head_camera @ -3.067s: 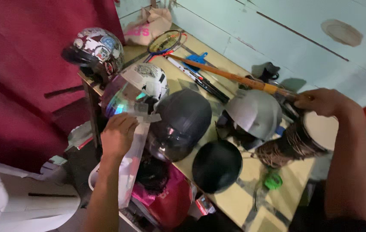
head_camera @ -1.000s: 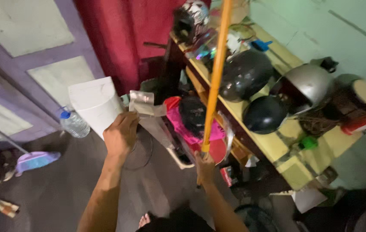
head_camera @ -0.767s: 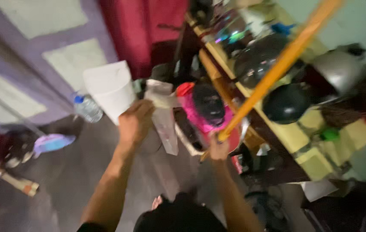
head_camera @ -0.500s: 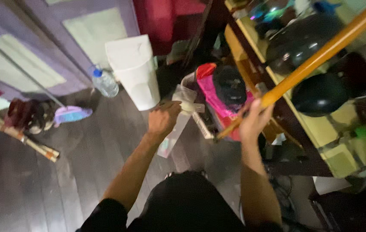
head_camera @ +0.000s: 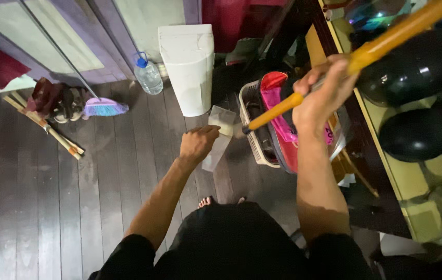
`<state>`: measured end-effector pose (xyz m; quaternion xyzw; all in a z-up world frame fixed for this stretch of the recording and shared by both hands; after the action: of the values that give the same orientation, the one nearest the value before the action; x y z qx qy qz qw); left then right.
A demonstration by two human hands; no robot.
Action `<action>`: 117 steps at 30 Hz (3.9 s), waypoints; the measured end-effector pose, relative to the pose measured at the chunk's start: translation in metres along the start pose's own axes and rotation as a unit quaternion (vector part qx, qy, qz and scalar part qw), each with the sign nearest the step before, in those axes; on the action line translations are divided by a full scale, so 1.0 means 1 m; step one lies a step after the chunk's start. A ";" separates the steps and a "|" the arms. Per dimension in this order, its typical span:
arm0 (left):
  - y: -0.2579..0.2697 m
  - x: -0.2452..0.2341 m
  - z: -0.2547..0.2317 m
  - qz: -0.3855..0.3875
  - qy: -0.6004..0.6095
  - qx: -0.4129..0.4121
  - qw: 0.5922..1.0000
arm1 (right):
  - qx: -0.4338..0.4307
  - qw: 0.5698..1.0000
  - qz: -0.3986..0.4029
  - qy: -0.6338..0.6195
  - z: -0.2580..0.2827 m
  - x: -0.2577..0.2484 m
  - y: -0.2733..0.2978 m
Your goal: The person organizes various items including helmets, a drum, and sports equipment on a table and in a basket.
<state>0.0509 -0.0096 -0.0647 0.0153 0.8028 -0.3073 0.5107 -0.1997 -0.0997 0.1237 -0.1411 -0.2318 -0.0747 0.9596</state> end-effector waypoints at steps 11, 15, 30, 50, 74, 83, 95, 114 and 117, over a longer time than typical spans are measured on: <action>-0.016 0.011 -0.028 -0.042 -0.002 0.021 0.999 | 0.000 1.000 -0.029 -0.007 -0.060 -0.025 0.009; -0.040 0.018 -0.036 -0.054 -0.002 0.062 0.997 | 0.026 0.990 0.066 0.123 -0.104 -0.037 0.021; -0.083 -0.061 -0.079 -0.161 -0.026 0.072 0.984 | -0.138 0.849 0.143 0.490 -0.077 -0.010 0.052; -0.064 -0.051 -0.074 -0.167 -0.014 0.092 0.982 | -0.052 0.840 0.097 0.531 -0.114 -0.053 0.073; -0.100 -0.036 -0.040 -0.011 0.314 0.033 0.949 | 0.190 0.942 0.165 0.225 -0.097 -0.091 0.038; -0.055 0.051 -0.004 -0.017 0.254 -0.125 0.959 | 0.277 0.949 0.090 0.120 -0.087 -0.074 0.028; -0.020 0.049 0.005 0.099 0.174 -0.135 0.970 | 0.055 0.972 -0.025 0.227 0.008 -0.096 -0.028; -0.026 0.057 -0.001 0.138 0.203 -0.086 0.966 | -0.104 0.932 0.080 0.339 0.049 -0.035 -0.014; -0.033 0.070 -0.007 0.144 0.227 -0.086 0.959 | -0.154 0.922 0.093 0.343 0.054 -0.015 -0.003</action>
<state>0.0003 -0.0529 -0.1052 0.1560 0.9105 -0.1486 0.3529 -0.2365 -0.0847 0.1632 -0.2738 0.1403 -0.0639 0.9494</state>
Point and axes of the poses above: each hand's wrist, its own y-axis away from the middle knuckle, its own x-axis out of the palm, z = x × y, the point moved 6 cm from there along -y, towards the middle knuckle, and after that the axes turned 10 degrees about x, right-handed, at the moved point
